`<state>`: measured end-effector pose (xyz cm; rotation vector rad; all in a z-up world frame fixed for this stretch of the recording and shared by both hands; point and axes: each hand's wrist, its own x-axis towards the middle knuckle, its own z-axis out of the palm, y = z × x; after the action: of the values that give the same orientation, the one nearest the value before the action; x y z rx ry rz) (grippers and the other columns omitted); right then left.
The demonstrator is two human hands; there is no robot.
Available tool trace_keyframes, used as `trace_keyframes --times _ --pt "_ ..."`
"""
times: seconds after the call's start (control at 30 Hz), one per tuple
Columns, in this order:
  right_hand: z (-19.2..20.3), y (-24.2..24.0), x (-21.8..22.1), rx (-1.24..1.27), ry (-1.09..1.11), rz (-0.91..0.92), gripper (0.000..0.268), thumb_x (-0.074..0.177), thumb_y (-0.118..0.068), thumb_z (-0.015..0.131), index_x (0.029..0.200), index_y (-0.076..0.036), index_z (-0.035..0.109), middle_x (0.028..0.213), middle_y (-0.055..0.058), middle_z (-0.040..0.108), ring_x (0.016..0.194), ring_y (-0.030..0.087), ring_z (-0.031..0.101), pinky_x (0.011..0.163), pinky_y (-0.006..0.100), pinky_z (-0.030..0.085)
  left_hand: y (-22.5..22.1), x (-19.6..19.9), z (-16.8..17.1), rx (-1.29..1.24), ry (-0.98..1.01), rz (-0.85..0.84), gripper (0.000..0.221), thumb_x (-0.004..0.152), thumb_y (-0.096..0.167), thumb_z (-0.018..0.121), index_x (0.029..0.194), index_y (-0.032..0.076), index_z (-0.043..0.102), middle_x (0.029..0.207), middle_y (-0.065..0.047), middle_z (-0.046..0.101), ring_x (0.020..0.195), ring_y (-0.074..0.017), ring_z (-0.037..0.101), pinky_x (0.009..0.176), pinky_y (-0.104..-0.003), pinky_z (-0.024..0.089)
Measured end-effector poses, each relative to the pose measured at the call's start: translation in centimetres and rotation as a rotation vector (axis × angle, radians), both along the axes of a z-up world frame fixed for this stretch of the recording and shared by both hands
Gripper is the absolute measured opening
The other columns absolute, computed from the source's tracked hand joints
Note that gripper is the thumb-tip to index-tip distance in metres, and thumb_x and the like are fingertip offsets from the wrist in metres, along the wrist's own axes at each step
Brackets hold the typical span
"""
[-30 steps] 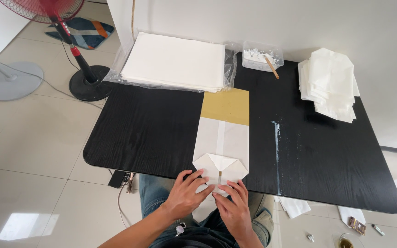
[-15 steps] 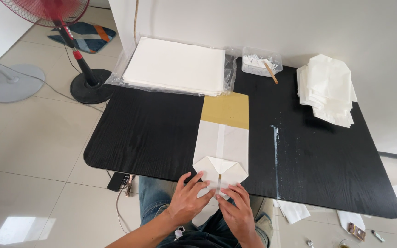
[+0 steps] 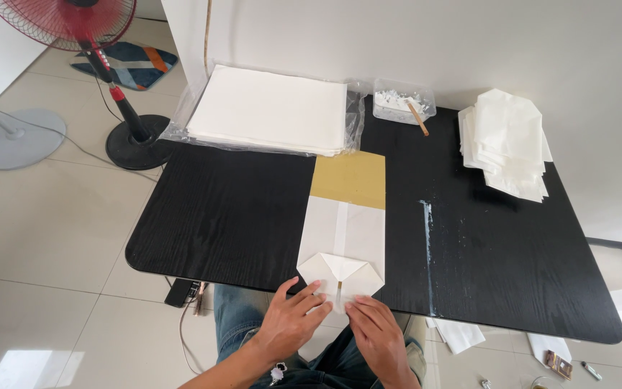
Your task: Applying glue to paper templates using a brush and folding them to assemble bags.
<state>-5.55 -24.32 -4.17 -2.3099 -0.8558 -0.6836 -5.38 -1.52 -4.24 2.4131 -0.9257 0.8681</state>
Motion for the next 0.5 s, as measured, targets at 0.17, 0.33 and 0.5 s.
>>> trace_keyframes --times 0.17,0.33,0.5 --pt "1.6 0.4 1.1 0.028 -0.062 -0.001 0.022 0.087 -0.003 0.078 0.109 -0.005 0.077 0.106 0.006 0.079 0.098 0.020 0.075 0.085 0.035 0.062 0.2 1.7 1.7 -0.052 -0.022 -0.036 0.013 0.097 0.008 0.071 0.109 0.011 0.073 0.094 -0.003 0.075 0.104 -0.0240 0.072 0.082 -0.040 0.049" --pt "1.4 0.3 1.5 0.025 -0.028 -0.075 0.021 0.089 -0.008 0.077 0.111 -0.008 0.077 0.105 0.002 0.079 0.090 0.016 0.075 0.077 0.030 0.061 1.3 3.2 1.3 -0.163 0.142 -0.172 0.039 0.096 0.016 0.079 0.131 0.005 0.065 0.095 -0.005 0.071 0.088 -0.0206 0.066 0.082 -0.037 0.051" --pt "1.0 0.4 1.8 0.074 0.127 -0.164 0.022 0.091 -0.009 0.074 0.112 -0.011 0.077 0.107 0.001 0.079 0.090 0.014 0.075 0.077 0.028 0.063 1.1 4.3 2.2 -0.277 0.627 -0.175 0.033 0.098 0.013 0.069 0.130 0.006 0.066 0.092 -0.003 0.075 0.091 -0.0237 0.069 0.085 -0.042 0.055"
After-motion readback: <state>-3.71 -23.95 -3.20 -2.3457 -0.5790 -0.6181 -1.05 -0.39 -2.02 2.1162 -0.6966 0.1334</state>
